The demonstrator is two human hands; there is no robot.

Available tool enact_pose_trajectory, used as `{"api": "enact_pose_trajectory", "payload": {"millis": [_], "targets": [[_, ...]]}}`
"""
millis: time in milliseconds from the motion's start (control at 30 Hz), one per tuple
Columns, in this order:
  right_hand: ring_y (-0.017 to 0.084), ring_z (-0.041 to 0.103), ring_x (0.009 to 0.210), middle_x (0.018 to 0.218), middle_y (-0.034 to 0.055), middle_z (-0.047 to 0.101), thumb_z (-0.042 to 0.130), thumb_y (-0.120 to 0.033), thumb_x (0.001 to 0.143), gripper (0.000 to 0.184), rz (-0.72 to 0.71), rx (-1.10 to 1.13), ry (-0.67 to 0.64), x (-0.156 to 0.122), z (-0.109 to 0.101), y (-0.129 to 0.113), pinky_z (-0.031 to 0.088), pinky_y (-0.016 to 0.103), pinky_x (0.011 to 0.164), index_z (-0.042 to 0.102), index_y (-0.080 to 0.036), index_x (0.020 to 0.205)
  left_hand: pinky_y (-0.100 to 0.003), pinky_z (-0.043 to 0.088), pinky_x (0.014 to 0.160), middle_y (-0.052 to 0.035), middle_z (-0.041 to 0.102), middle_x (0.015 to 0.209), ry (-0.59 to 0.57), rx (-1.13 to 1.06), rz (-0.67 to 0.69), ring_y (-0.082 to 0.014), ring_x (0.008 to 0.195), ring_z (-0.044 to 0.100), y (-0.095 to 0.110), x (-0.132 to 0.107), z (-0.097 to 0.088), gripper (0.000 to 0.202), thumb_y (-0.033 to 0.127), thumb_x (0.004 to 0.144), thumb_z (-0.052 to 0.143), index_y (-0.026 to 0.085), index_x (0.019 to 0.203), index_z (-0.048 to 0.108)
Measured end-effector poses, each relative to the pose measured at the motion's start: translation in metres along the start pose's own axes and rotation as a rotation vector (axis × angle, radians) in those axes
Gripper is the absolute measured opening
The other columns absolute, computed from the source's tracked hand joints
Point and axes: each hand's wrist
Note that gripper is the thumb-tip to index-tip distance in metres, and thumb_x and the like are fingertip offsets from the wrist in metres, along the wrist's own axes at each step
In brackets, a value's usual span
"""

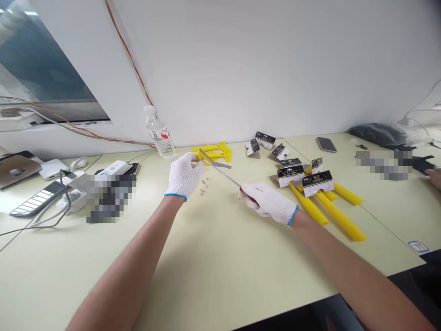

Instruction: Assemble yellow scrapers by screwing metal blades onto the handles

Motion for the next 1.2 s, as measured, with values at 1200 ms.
{"api": "enact_pose_trajectory", "payload": {"millis": [1200], "targets": [[0.008,0.057,0.064,0.076,0.0105,0.061,0.054,-0.064,0.096,0.051,-0.527,-0.606,0.438,0.021,-0.008,0.032,0.032,0.022,0.054,0.067,-0.018,0.078,-0.033,0.051,0.082,-0.0069,0.080,0.098,0.023,0.189,0.101,-0.0244,0.090,0.073,-0.002,0.001,0.003,0.024,0.032,0.093,0.057,0.020,0.102,0.076]]}}
Point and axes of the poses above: each hand's wrist, its own x-axis towards the middle knuckle, its own z-axis out of the palm, y = z × x
